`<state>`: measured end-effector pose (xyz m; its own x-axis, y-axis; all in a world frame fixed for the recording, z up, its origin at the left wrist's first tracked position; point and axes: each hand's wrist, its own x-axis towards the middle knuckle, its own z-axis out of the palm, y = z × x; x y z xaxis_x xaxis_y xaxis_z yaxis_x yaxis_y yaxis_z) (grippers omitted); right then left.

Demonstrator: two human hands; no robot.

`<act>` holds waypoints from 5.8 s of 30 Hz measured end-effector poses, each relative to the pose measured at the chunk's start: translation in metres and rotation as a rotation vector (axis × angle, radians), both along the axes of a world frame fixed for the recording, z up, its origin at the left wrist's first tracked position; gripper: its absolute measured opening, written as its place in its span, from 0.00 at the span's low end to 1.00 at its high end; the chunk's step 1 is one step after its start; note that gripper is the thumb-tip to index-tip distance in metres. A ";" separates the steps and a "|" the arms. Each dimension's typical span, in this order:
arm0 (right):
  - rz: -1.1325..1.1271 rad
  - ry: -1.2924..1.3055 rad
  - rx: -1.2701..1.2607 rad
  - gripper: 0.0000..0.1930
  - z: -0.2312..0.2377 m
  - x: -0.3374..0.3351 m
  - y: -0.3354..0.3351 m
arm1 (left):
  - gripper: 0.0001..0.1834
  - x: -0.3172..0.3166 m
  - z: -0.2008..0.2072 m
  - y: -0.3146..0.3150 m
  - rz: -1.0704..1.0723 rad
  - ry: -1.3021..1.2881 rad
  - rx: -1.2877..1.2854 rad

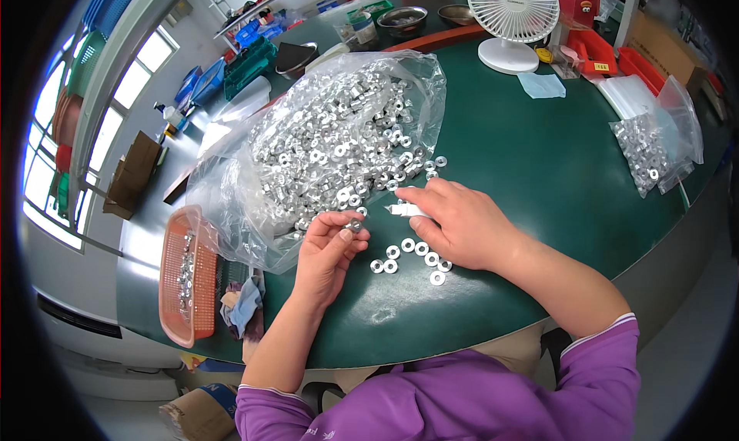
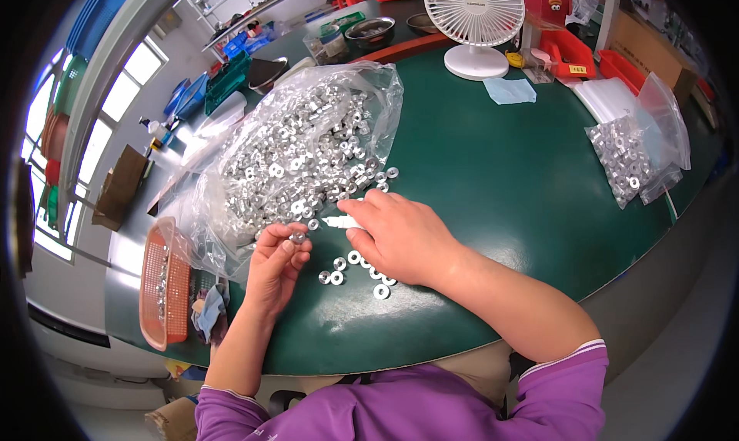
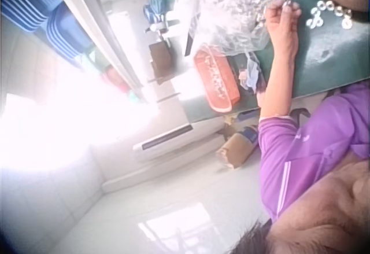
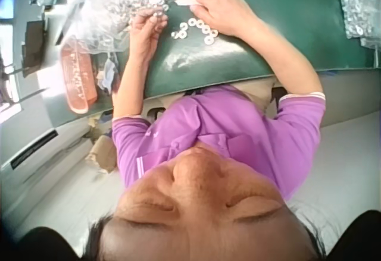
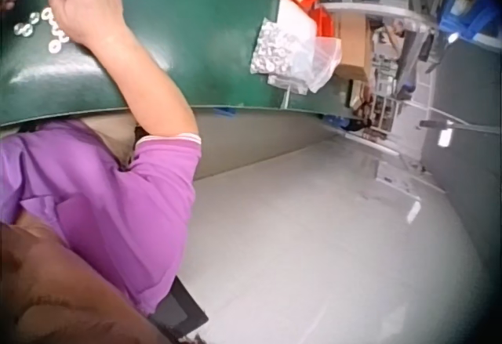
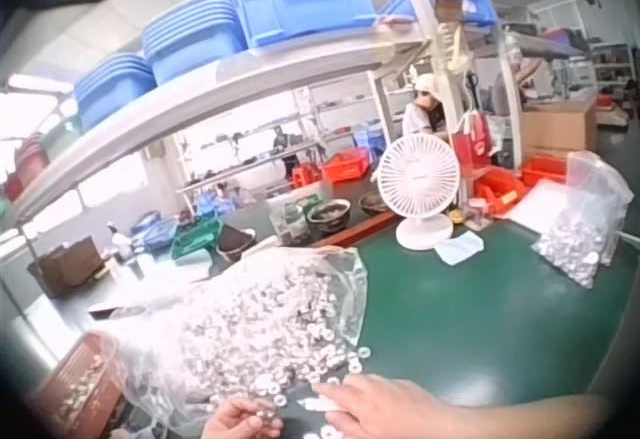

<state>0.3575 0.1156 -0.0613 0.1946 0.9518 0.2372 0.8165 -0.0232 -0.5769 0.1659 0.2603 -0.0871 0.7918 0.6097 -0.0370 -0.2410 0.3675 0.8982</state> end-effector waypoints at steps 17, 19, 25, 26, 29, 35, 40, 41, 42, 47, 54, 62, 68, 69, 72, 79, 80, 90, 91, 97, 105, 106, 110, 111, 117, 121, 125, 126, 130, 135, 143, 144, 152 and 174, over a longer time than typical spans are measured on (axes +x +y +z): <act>0.115 -0.057 0.255 0.12 -0.014 -0.015 0.009 | 0.18 0.005 -0.008 -0.007 0.055 -0.001 0.297; 0.111 -0.107 0.249 0.11 -0.011 -0.015 0.009 | 0.17 0.006 -0.007 -0.006 0.044 0.008 0.288; 0.090 -0.363 0.339 0.14 -0.012 -0.012 0.010 | 0.16 0.009 -0.003 0.000 -0.015 0.103 0.238; 0.085 -0.441 0.359 0.15 -0.014 -0.012 0.012 | 0.15 0.009 -0.003 0.002 -0.033 0.113 0.243; 0.089 -0.481 0.444 0.16 -0.017 -0.011 0.015 | 0.14 0.011 0.000 0.006 -0.066 0.168 0.297; 0.091 -0.655 0.531 0.13 -0.015 -0.012 0.021 | 0.13 0.013 0.006 0.012 -0.180 0.292 0.262; 0.067 -0.624 0.550 0.12 -0.017 -0.010 0.025 | 0.11 0.018 0.001 0.011 -0.040 0.224 0.310; 0.048 -0.586 0.422 0.14 -0.018 -0.008 0.024 | 0.11 0.019 -0.001 0.011 0.011 0.191 0.336; 0.047 -0.587 0.425 0.14 -0.020 -0.007 0.023 | 0.11 0.017 -0.002 0.012 0.012 0.191 0.338; 0.024 -0.236 0.288 0.15 -0.016 -0.012 0.021 | 0.11 0.014 -0.011 0.015 0.030 0.017 0.372; 0.032 -0.138 0.225 0.13 -0.014 -0.016 0.019 | 0.14 0.017 -0.013 0.010 0.022 -0.024 0.531; 0.049 0.040 0.116 0.10 -0.013 -0.021 0.020 | 0.17 0.013 -0.013 0.012 0.132 0.012 1.107; 0.065 -0.181 0.233 0.11 -0.012 -0.015 0.019 | 0.18 0.015 -0.008 0.003 0.079 -0.027 0.624; 0.067 -0.260 0.273 0.12 -0.012 -0.014 0.018 | 0.18 0.014 -0.007 0.004 0.079 -0.027 0.625; 0.067 -0.369 0.324 0.14 -0.014 -0.011 0.018 | 0.17 0.012 -0.004 0.007 0.047 0.051 0.523; -0.068 -0.404 0.331 0.18 -0.020 -0.005 0.021 | 0.10 0.008 0.001 0.012 0.139 0.398 0.646; -0.066 -0.405 0.329 0.18 -0.021 -0.003 0.019 | 0.09 0.006 0.001 0.013 0.241 0.541 0.928; 0.081 -0.362 0.177 0.19 -0.018 0.008 0.008 | 0.12 -0.009 0.023 -0.003 0.073 0.508 1.606; 0.093 -0.354 0.099 0.19 -0.020 0.009 0.007 | 0.13 -0.009 0.022 -0.006 0.090 0.557 1.527; 0.038 -0.333 0.045 0.17 -0.011 0.007 0.003 | 0.22 -0.010 0.024 -0.011 0.017 0.538 1.405; -0.041 0.152 0.018 0.17 -0.013 0.002 0.000 | 0.33 -0.007 0.016 -0.022 -0.249 0.455 1.191; -0.024 0.218 0.032 0.18 -0.014 0.001 -0.002 | 0.36 -0.006 0.014 -0.024 -0.268 0.421 1.198; 0.056 0.423 -0.181 0.19 -0.009 0.003 0.004 | 0.38 -0.003 0.010 -0.032 -0.317 0.371 1.138; 0.078 0.470 -0.199 0.18 -0.006 0.002 0.004 | 0.38 -0.003 0.010 -0.032 -0.349 0.378 1.098; -0.028 0.296 -0.163 0.16 -0.002 0.010 -0.001 | 0.46 0.004 0.012 -0.033 -0.169 0.431 1.468; -0.042 0.466 -0.469 0.15 0.017 0.008 -0.005 | 0.51 0.021 0.015 -0.034 -0.204 0.535 1.727; -0.006 0.746 -0.489 0.15 0.015 0.006 -0.004 | 0.46 0.026 0.014 -0.037 -0.269 0.582 1.743; -0.008 0.748 -0.486 0.15 0.015 0.006 -0.005 | 0.45 0.025 0.014 -0.039 -0.306 0.614 1.711; -0.036 0.703 -0.384 0.15 0.010 0.007 0.000 | 0.45 0.027 0.018 -0.047 -0.241 0.583 1.752; -0.031 0.650 -0.279 0.14 -0.001 0.009 0.002 | 0.39 0.039 0.020 -0.055 -0.227 0.638 1.756; -0.012 0.766 -0.314 0.14 -0.002 0.006 0.004 | 0.19 0.033 0.019 -0.053 -0.262 0.583 1.796; -0.010 0.766 -0.311 0.14 -0.002 0.006 0.004 | 0.18 0.030 0.019 -0.052 -0.267 0.574 1.823; -0.007 0.791 -0.301 0.14 -0.002 0.006 0.004 | 0.21 0.018 0.016 -0.045 -0.282 0.617 1.821; -0.111 0.854 -0.131 0.11 -0.008 0.013 0.010 | 0.13 0.013 0.014 -0.052 -0.260 0.519 1.763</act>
